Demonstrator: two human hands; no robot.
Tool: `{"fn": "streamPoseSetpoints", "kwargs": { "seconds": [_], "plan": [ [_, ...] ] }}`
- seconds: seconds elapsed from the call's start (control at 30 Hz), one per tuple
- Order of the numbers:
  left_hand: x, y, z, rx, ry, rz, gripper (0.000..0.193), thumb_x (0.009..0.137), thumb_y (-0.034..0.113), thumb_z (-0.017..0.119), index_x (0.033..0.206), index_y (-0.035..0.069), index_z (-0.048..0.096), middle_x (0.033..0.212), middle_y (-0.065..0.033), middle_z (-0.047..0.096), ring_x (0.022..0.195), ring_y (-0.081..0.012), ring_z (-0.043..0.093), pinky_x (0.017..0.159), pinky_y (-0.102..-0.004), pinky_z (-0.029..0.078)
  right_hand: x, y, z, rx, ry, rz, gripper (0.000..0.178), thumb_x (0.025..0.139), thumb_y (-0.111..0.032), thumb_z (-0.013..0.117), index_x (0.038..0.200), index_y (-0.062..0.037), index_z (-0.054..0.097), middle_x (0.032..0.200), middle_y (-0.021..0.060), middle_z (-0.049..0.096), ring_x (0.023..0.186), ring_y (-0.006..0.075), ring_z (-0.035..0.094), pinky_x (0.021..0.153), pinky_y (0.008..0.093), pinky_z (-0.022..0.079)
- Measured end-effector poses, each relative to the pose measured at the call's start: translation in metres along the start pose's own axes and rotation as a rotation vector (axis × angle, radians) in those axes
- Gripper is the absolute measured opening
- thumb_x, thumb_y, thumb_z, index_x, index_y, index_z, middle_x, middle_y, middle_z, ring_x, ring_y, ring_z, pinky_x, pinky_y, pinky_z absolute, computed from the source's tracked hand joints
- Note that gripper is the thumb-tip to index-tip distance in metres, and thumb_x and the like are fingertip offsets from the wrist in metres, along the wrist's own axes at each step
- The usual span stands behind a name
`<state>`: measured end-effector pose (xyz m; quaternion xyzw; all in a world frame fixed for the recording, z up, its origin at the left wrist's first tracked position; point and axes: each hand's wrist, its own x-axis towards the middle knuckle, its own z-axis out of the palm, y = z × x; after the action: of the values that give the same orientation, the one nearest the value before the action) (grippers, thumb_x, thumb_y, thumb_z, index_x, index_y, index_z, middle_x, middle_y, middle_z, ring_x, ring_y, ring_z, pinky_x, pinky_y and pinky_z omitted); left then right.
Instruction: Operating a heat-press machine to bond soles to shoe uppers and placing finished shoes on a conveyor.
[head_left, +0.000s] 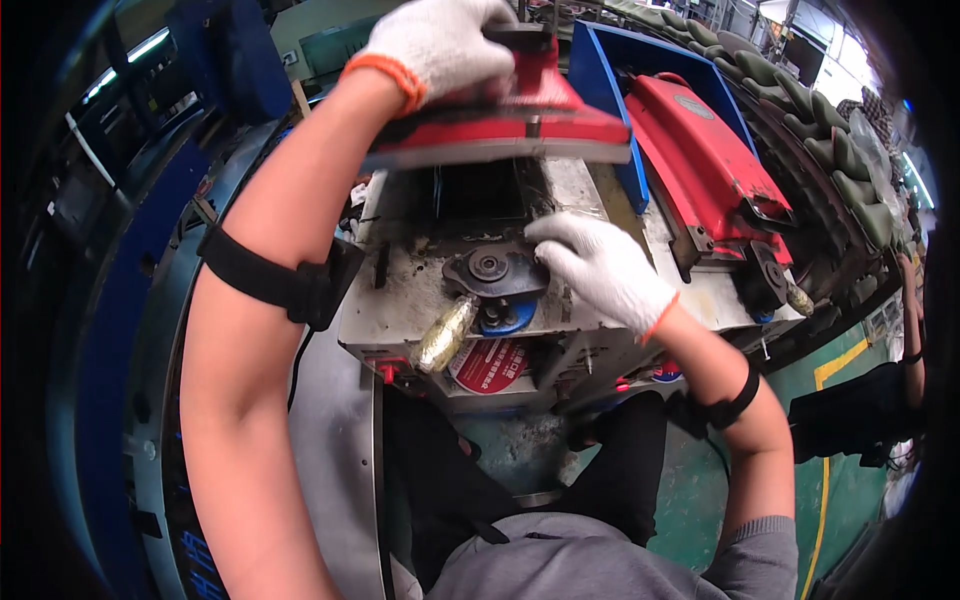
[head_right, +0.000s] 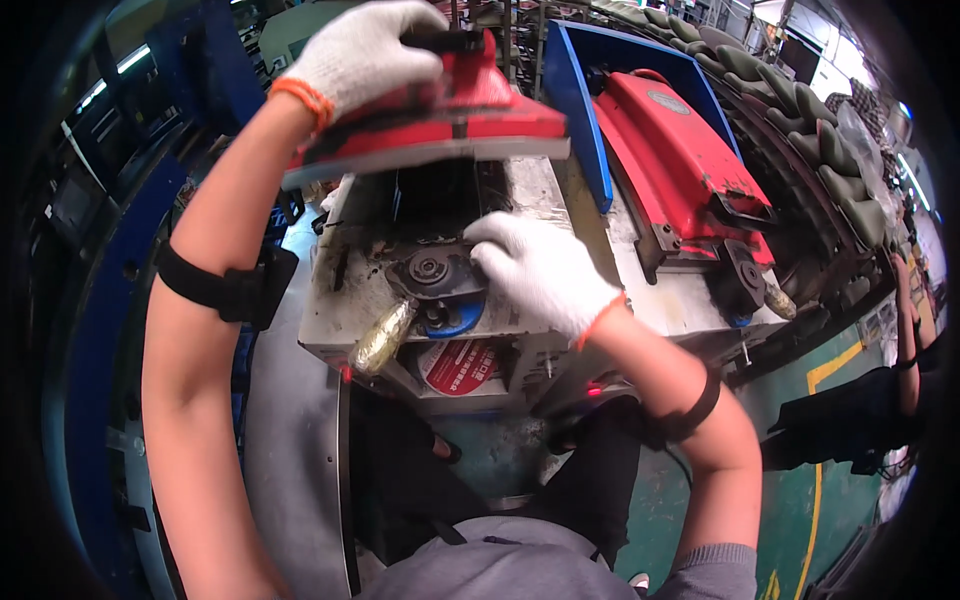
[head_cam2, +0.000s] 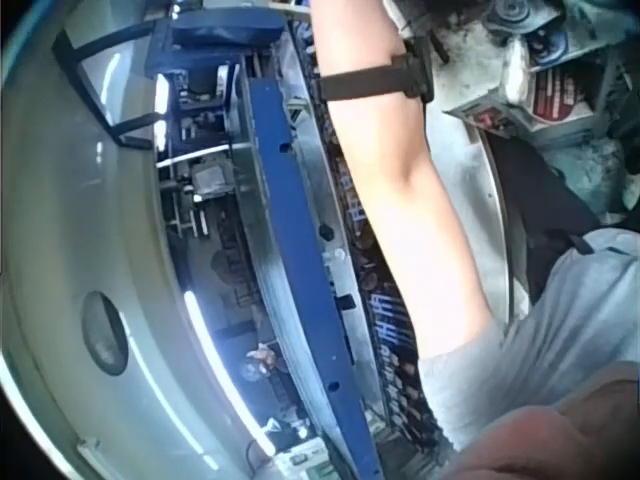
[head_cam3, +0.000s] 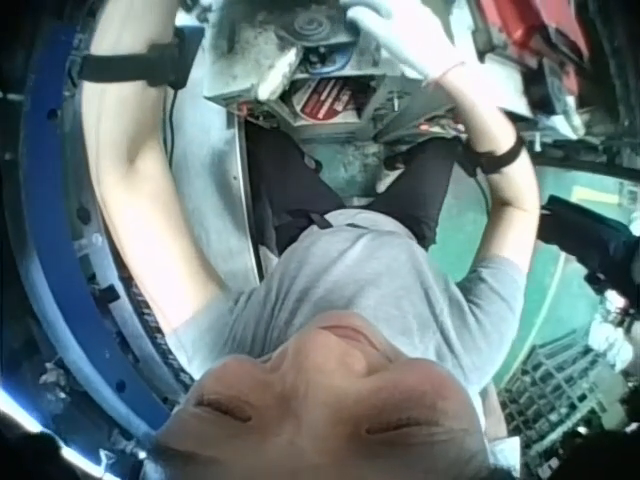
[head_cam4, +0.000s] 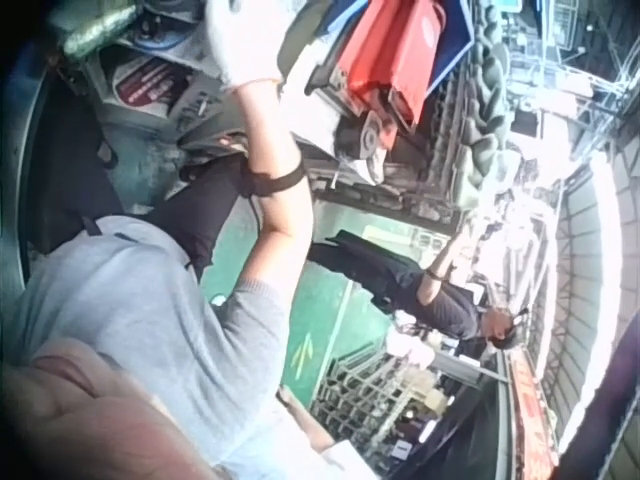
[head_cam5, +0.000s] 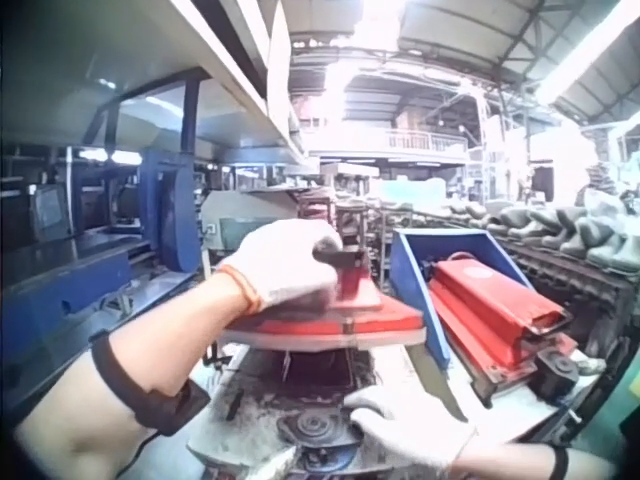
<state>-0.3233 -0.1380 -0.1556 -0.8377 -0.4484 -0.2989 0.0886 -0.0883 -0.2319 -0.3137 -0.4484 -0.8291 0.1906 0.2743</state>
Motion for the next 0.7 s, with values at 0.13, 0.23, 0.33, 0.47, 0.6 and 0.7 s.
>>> {"fn": "streamPoseSetpoints", "kwargs": {
  "seconds": [0.13, 0.23, 0.33, 0.47, 0.6, 0.7],
  "plan": [
    [0.011, -0.016, -0.023, 0.125, 0.234, 0.169, 0.060, 0.087, 0.033, 0.072, 0.140, 0.007, 0.066, 0.137, -0.0226, 0.068, 0.126, -0.0408, 0.064, 0.113, -0.0468, 0.049, 0.075, 0.031, 0.005, -0.123, -0.053, 0.132, 0.065, 0.097, -0.047, 0.065, 0.148, -0.0067, 0.061, 0.127, 0.0279, 0.071, 0.126, 0.0417, 0.067, 0.110, 0.0454, 0.051],
    [0.009, -0.025, -0.022, 0.382, 0.600, 0.384, 0.051, 0.096, 0.031, 0.065, 0.139, 0.003, 0.065, 0.140, -0.0225, 0.064, 0.126, -0.0404, 0.061, 0.110, -0.0489, 0.050, 0.135, 0.027, 0.022, -0.158, -0.078, 0.162, 0.096, 0.091, -0.061, 0.069, 0.165, -0.0084, 0.038, 0.155, 0.0348, 0.050, 0.134, 0.0510, 0.060, 0.115, 0.0484, 0.048],
    [0.004, -0.032, -0.021, 0.303, 0.548, 0.231, 0.048, 0.098, 0.032, 0.066, 0.136, 0.004, 0.065, 0.133, -0.0214, 0.066, 0.123, -0.0400, 0.061, 0.106, -0.0490, 0.051, 0.174, 0.011, 0.051, -0.226, -0.122, 0.264, 0.109, 0.085, -0.064, 0.074, 0.170, -0.0117, 0.029, 0.164, 0.0369, 0.035, 0.135, 0.0548, 0.058, 0.115, 0.0510, 0.048],
    [-0.023, -0.031, -0.013, 0.573, 0.732, 0.362, 0.051, 0.100, 0.034, 0.067, 0.141, 0.005, 0.062, 0.137, -0.0204, 0.065, 0.127, -0.0378, 0.062, 0.106, -0.0448, 0.051, 0.195, 0.013, 0.077, -0.354, -0.152, 0.304, 0.112, 0.081, -0.063, 0.076, 0.170, -0.0141, 0.027, 0.166, 0.0371, 0.031, 0.136, 0.0553, 0.057, 0.115, 0.0511, 0.049],
    [-0.114, -0.020, 0.021, -0.285, 0.684, 0.143, 0.054, 0.094, 0.015, 0.075, 0.146, 0.005, 0.062, 0.144, -0.0166, 0.064, 0.134, -0.0304, 0.061, 0.113, -0.0431, 0.048, 0.191, 0.024, 0.049, 0.073, -0.023, 0.272, 0.083, 0.088, -0.057, 0.070, 0.154, -0.0123, 0.047, 0.141, 0.0283, 0.057, 0.125, 0.0394, 0.067, 0.108, 0.0498, 0.053],
    [-0.184, -0.017, 0.057, -1.076, 0.638, -0.374, 0.051, 0.103, 0.016, 0.070, 0.149, 0.002, 0.056, 0.143, -0.0133, 0.064, 0.133, -0.0243, 0.061, 0.115, -0.0384, 0.048, 0.153, 0.013, -0.006, 0.869, -0.060, 0.406, 0.054, 0.100, -0.054, 0.062, 0.131, -0.0105, 0.059, 0.120, 0.0177, 0.069, 0.105, 0.0271, 0.072, 0.088, 0.0427, 0.058]
  ]
}}
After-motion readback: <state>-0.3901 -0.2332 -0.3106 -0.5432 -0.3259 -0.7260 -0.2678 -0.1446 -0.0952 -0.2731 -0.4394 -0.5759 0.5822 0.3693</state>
